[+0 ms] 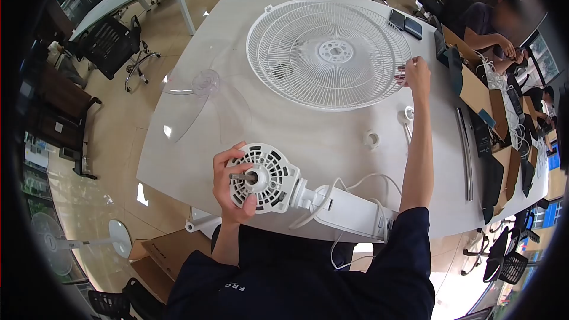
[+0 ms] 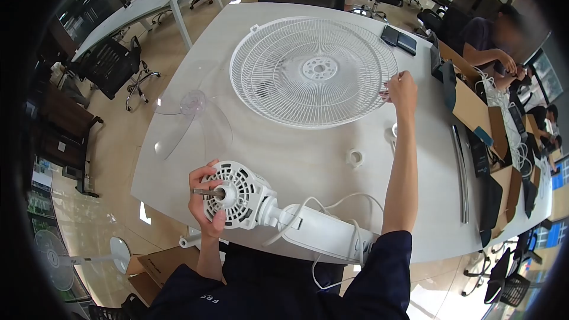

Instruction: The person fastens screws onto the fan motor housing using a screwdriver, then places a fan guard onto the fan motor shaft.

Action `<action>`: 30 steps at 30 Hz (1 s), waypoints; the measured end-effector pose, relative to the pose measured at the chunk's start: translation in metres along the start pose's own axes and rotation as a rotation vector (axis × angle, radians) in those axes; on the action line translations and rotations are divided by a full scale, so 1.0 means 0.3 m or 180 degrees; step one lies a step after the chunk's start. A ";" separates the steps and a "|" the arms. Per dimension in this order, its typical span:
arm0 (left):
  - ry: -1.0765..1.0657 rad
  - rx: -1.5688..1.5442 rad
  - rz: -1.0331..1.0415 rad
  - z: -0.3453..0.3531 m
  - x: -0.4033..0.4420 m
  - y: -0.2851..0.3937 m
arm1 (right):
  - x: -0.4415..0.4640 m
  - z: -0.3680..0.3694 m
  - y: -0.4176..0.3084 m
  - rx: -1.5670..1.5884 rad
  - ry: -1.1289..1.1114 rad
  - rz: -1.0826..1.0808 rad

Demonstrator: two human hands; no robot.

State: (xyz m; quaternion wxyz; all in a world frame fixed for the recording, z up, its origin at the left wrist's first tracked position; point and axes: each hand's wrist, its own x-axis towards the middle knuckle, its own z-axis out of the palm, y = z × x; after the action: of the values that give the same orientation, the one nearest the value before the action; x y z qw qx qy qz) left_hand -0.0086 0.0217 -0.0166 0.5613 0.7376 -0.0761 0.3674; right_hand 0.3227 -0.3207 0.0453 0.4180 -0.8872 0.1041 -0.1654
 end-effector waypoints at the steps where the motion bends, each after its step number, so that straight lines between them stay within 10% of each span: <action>1: -0.0026 0.0020 -0.0019 -0.001 0.003 0.003 | 0.005 -0.005 0.013 0.0005 -0.0002 0.0009; 9: -0.0014 0.0084 0.0041 -0.002 0.000 0.002 | 0.051 0.009 0.095 0.1351 -0.1580 0.0745; 30: -0.0022 -0.0085 0.0062 0.038 0.048 -0.006 | -0.102 -0.119 -0.224 0.3155 -0.1650 0.0056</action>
State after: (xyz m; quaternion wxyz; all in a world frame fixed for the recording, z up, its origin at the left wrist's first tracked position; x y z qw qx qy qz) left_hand 0.0080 0.0166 -0.0100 0.5673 0.7305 -0.0902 0.3693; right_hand 0.2839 -0.2937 0.1123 0.7984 -0.5953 -0.0849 0.0324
